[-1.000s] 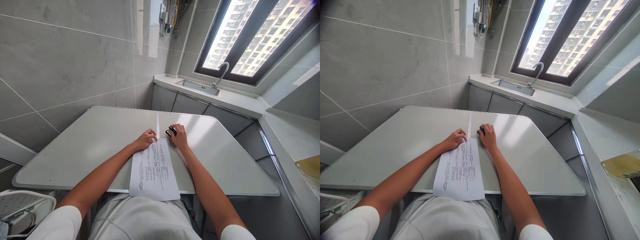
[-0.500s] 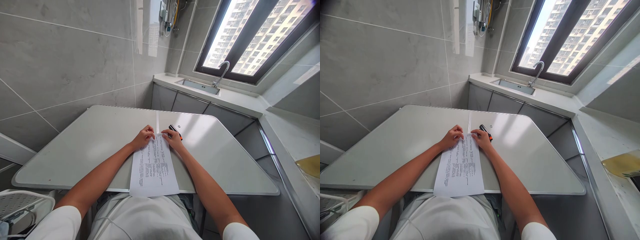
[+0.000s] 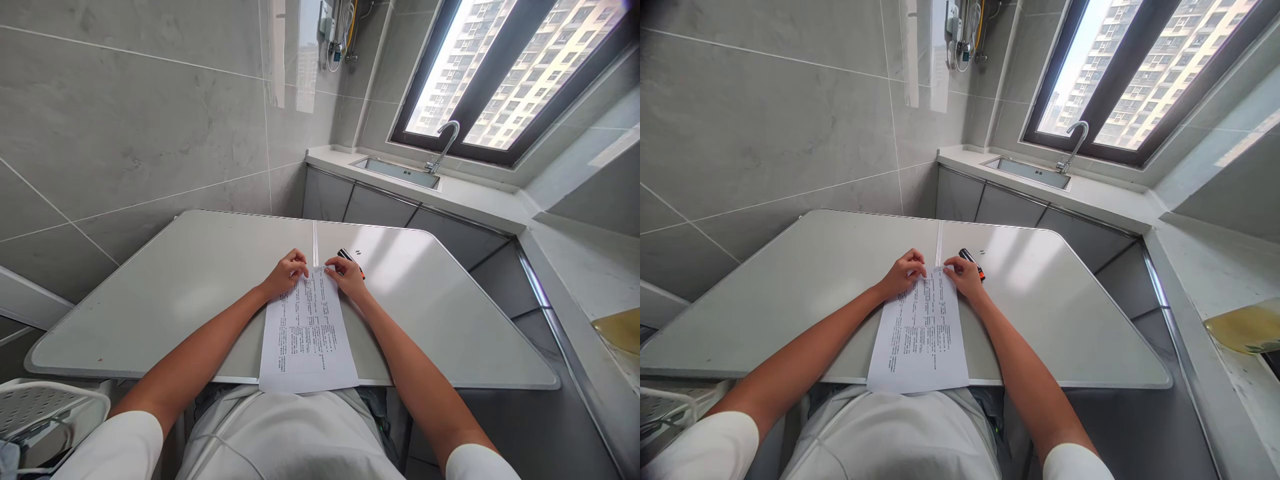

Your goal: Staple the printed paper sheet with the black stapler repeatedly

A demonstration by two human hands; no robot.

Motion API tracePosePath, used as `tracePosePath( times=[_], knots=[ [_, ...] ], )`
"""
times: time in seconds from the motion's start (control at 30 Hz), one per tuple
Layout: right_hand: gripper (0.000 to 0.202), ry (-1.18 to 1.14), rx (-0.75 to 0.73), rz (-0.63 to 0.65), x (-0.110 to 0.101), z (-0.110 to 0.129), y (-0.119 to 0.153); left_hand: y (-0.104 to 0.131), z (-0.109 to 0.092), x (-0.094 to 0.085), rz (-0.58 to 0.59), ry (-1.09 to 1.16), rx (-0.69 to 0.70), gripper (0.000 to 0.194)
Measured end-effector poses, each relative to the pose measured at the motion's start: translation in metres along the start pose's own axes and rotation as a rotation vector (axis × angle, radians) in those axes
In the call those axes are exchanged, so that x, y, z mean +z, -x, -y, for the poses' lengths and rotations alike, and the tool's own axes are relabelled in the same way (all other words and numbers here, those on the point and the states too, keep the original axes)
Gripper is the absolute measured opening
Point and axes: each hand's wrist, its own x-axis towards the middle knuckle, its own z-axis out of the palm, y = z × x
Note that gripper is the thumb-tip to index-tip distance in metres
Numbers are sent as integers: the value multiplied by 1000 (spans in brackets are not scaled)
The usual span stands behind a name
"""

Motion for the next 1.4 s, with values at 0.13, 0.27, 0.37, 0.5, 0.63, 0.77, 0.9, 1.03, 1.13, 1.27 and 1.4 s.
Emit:
tracePosePath(
  times=[0.13, 0.27, 0.37, 0.5, 0.63, 0.77, 0.9, 1.03, 1.13, 1.27, 1.4],
  knots=[
    [22, 6, -10, 23, 0, 0, 0, 0, 1, 0, 5, 16, 16, 34],
    [21, 22, 0, 11, 0, -1, 0, 0, 1, 0, 5, 17, 17, 35],
    [20, 29, 8, 5, 0, -3, -1, 0, 1, 0, 8, 6, 6, 35],
    [20, 31, -4, 14, 0, -3, -1, 0, 2, 1, 12, -2, -6, 34],
    [20, 29, -3, 18, -1, -3, -1, 0, 3, 1, 6, 8, 7, 34],
    [24, 22, 7, 5, 0, -4, 0, 1, 3, 1, 3, 19, 19, 35],
    [35, 54, 33, 6, 2, -8, 1, 1, 6, 1, -6, -17, -8, 35],
    [40, 158, 43, 22, 6, -13, 1, 2, 16, 4, -17, -164, -54, 32],
    [37, 245, 35, 10, 9, -14, -1, 3, 20, 7, 13, -321, -80, 29],
    [32, 362, -42, -25, 6, -7, 0, 4, 13, 10, 227, -394, -66, 25],
    [22, 489, -48, -295, -5, -2, 0, 6, 4, 8, 362, -428, -79, 35]
  ],
)
